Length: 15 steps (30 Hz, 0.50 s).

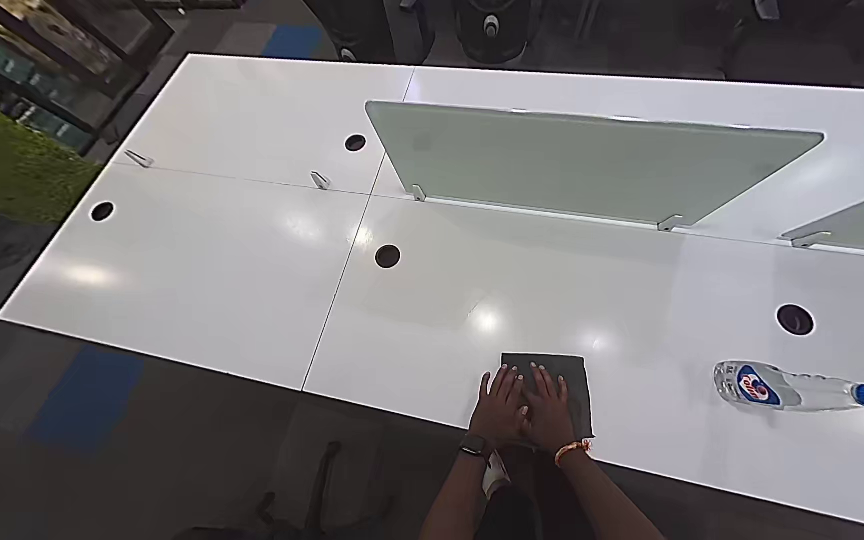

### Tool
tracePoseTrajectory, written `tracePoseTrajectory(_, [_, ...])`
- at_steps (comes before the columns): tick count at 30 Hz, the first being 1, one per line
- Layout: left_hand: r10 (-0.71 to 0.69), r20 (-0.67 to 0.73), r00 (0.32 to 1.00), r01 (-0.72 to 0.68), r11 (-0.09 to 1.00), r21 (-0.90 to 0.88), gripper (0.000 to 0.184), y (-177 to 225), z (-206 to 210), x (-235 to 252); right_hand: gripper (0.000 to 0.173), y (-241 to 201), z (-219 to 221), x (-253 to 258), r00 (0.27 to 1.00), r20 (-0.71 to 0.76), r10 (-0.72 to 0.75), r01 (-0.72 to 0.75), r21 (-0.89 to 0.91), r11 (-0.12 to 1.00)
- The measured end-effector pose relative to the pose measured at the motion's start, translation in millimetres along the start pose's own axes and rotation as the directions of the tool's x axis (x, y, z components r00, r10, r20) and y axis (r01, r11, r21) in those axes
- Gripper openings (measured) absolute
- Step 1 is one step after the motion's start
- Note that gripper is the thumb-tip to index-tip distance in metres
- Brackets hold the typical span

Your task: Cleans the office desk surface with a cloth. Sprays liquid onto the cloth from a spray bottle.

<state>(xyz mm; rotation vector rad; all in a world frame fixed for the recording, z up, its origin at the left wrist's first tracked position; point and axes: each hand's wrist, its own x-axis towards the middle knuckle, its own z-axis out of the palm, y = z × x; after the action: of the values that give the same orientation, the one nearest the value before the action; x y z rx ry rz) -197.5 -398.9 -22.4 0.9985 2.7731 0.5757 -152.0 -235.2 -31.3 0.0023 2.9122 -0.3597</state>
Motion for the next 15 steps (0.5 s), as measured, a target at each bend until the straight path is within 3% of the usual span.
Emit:
tracePoseTrajectory(6, [0.021,0.057,0.998,-0.015,0.995,-0.098,0.065,-33.4,3.9,49.5,0.078,4.3,-15.0,71.1,0.994,-0.055,0.099,-0.099,0.009,0.995])
tracePoseTrajectory(11, [-0.023,-0.006,1.000,0.022,0.995,-0.102,0.065,-55.1,5.4,87.2,0.083,10.5,-31.7,121.3,0.994,-0.029,0.102,-0.103,-0.013,0.995])
tracePoseTrajectory(15, [-0.101,-0.055,0.993,0.099,0.994,-0.039,0.064,-64.0,14.9,102.3,0.071,15.4,-42.5,162.1,0.997,-0.014,0.079,-0.080,-0.061,0.995])
